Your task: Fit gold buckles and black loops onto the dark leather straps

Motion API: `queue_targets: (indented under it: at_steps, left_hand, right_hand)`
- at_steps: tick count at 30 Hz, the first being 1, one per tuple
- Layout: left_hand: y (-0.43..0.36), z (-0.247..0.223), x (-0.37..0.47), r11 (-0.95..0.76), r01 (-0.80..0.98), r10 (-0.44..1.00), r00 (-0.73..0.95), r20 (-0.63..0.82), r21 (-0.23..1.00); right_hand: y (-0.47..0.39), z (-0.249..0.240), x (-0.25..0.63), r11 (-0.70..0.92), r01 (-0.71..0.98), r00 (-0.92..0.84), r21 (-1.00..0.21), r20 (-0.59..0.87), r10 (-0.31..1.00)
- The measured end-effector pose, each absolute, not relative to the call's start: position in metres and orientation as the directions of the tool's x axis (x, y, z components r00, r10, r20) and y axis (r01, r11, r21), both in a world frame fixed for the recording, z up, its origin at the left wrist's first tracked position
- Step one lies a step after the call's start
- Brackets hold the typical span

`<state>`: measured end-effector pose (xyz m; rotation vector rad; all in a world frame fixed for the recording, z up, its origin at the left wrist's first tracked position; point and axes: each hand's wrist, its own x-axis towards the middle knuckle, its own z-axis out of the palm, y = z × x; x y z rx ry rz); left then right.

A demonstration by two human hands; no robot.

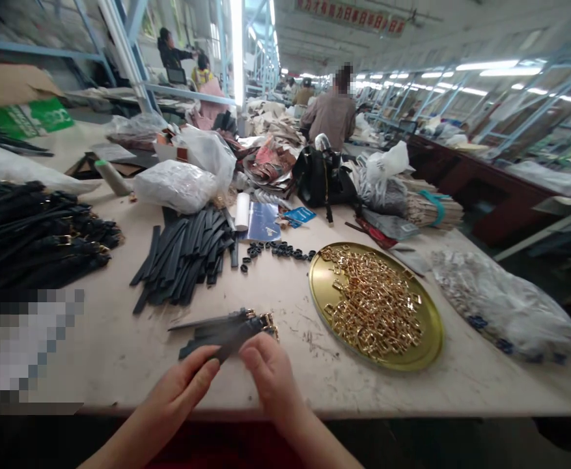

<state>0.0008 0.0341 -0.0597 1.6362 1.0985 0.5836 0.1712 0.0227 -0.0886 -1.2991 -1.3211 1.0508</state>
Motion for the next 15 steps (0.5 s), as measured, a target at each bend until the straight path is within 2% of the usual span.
queue_targets:
  at_steps: [2,4,6,9,15]
  left_hand:
    - [0.043,-0.064,0.0,0.028,0.358,0.879,0.435,-0.193,0.933]
    - [0.049,-0.067,0.002,0.113,0.321,0.864,0.436,-0.253,0.94]
    - [0.052,-0.067,0.005,0.185,0.285,0.843,0.447,-0.301,0.941]
    - [0.056,-0.068,0.01,0.242,0.289,0.832,0.43,-0.351,0.926]
    - [0.058,-0.07,0.005,0.197,0.364,0.862,0.377,-0.338,0.91]
  right_hand:
    - [0.052,-0.081,0.216,0.078,0.465,0.111,-0.882,0.146,0.983]
    - [0.089,-0.073,0.272,-0.022,0.796,0.23,-0.604,0.269,0.935]
    - [0.128,-0.068,0.323,-0.103,0.859,0.301,-0.502,0.33,0.895]
    - [0.179,-0.07,0.373,-0.173,0.906,0.312,-0.386,0.333,0.89]
    - [0.208,-0.083,0.38,-0.127,0.961,0.186,-0.246,0.234,0.954]
